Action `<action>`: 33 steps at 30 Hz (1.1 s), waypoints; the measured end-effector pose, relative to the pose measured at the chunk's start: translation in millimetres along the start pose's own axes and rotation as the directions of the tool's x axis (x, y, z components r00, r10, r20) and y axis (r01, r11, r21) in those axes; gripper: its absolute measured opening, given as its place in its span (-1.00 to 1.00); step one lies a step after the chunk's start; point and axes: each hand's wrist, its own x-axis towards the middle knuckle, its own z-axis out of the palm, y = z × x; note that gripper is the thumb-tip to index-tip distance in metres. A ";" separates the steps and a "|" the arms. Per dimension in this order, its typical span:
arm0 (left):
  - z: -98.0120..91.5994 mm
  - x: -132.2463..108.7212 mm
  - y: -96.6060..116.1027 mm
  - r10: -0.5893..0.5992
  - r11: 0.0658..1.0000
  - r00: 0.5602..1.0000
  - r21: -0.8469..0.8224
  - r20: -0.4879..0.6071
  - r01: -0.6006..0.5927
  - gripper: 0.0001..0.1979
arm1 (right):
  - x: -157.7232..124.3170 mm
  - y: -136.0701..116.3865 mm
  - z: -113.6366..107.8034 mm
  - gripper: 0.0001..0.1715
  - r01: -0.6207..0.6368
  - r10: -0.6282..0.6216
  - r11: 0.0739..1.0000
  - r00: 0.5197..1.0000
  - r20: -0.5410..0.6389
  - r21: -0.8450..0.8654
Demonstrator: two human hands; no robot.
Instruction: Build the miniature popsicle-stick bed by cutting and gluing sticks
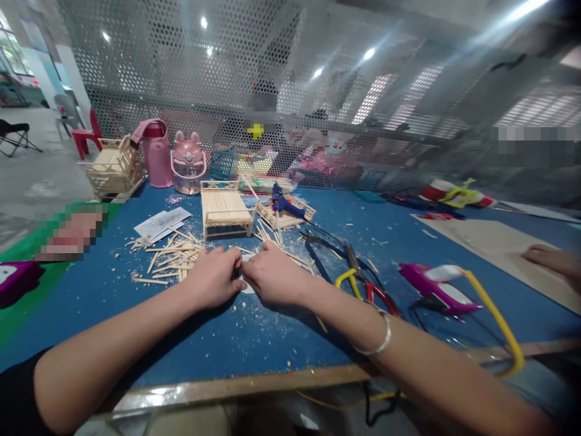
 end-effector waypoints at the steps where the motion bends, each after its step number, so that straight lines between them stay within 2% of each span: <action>1: 0.1 0.0 0.0 0.002 1.000 1.000 -0.001 0.003 -0.002 -0.79 | 0.2 0.2 0.6 -0.84 -0.001 0.001 1.000 1.000 -0.003 0.006; 8: -1.4 1.2 0.7 0.003 1.000 1.000 -0.002 0.017 -0.003 -0.80 | -0.9 -1.6 4.5 -0.84 -0.015 0.017 0.998 0.999 -0.028 0.069; 11: -0.7 0.7 0.4 0.017 1.000 1.000 -0.021 0.018 -0.017 -0.80 | -1.3 0.2 6.4 -0.80 -0.067 0.075 0.989 0.995 -0.059 0.131; 13: 0.8 -0.2 -0.5 0.026 0.999 1.000 -0.030 0.000 -0.026 -0.80 | -1.8 3.3 8.4 -0.74 -0.115 0.142 0.962 0.985 -0.098 0.246; 14: 1.7 -0.7 -1.3 0.032 0.999 0.999 -0.033 -0.017 -0.033 -0.79 | -2.4 5.1 9.5 -0.72 -0.115 0.170 0.927 0.977 -0.127 0.357; 15: 2.6 -1.2 -2.1 0.035 0.999 0.999 -0.036 -0.042 -0.037 -0.78 | -3.2 6.9 10.7 -0.71 -0.095 0.197 0.864 0.968 -0.158 0.494; 17: 3.7 -2.0 -3.9 0.028 0.997 0.993 -0.069 -0.114 -0.036 -0.76 | -5.2 10.1 12.7 -0.74 -0.012 0.261 0.651 0.943 -0.209 0.759; 20: 3.6 -2.6 -5.0 -0.052 0.948 0.967 -0.316 -0.251 -0.031 -0.79 | -7.4 13.0 14.6 -0.80 0.104 0.358 0.317 0.907 -0.221 0.943; 22: 3.1 -3.0 -3.9 -0.135 0.798 0.957 -0.601 -0.257 -0.049 -0.78 | -7.9 13.5 15.3 -0.80 0.159 0.384 0.179 0.897 -0.218 0.971; 24: 2.7 -3.3 -1.9 -0.181 0.551 0.969 -0.834 -0.166 -0.040 -0.76 | -7.7 12.9 16.0 -0.81 0.203 0.387 0.108 0.893 -0.229 0.973; 26: 2.8 -3.3 0.2 -0.184 0.334 0.981 -0.943 -0.067 -0.002 -0.74 | -7.6 11.5 16.6 -0.84 0.229 0.399 0.099 0.882 -0.250 0.968; 28: 3.0 -2.7 1.8 -0.190 0.224 0.982 -0.974 -0.023 0.021 -0.72 | -7.8 10.1 17.2 -0.85 0.234 0.422 0.156 0.863 -0.278 0.960; 30: 3.4 -1.9 2.5 -0.210 0.204 0.978 -0.979 -0.012 0.032 -0.69 | -8.4 9.2 17.8 -0.86 0.227 0.434 0.251 0.843 -0.319 0.941; 33: 4.1 -0.7 2.6 -0.243 0.252 0.970 -0.966 0.000 0.063 -0.68 | -9.5 7.8 18.8 -0.84 0.228 0.399 0.451 0.813 -0.424 0.863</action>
